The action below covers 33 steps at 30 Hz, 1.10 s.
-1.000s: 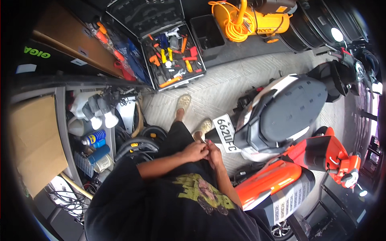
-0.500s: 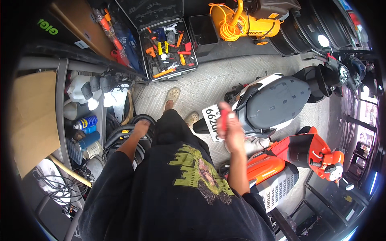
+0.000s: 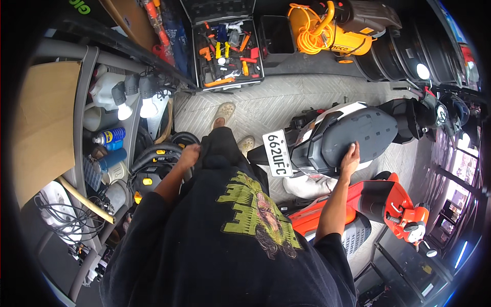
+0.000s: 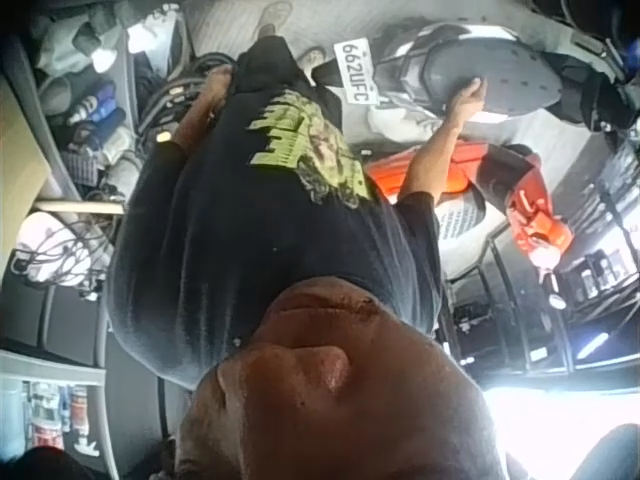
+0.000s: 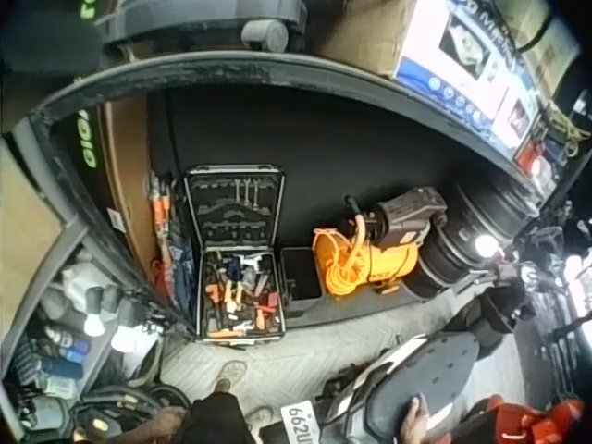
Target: Repairing a stand fan by removing the front grill with a screwdriver and then searching for tools in a toolbox.
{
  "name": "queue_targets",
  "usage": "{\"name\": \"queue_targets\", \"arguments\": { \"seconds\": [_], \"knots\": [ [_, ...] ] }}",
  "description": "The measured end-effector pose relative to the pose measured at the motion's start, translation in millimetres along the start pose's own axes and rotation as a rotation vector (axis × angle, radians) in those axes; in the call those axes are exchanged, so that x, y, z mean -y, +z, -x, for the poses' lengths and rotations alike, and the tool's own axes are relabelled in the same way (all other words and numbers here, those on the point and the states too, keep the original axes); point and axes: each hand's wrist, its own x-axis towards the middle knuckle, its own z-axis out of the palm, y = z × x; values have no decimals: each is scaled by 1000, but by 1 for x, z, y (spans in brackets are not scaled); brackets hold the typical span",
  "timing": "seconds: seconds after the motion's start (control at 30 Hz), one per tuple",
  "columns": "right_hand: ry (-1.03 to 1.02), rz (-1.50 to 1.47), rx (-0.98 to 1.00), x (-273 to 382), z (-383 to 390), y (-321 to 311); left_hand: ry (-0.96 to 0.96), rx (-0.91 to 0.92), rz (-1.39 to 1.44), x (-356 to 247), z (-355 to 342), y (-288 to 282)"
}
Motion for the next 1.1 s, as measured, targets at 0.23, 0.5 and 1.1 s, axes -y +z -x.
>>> {"name": "queue_targets", "arguments": {
  "seconds": [0.23,0.5,1.1],
  "knots": [
    [182,132,84,36,1,-6,-153,-44,170,21,-16,-17],
    [23,-27,0,-1,-1,1,-5,11,49,49,-14,-27],
    [518,-1126,253,124,28,-32,173,95,279,-109,-12,-24]
  ]
}}
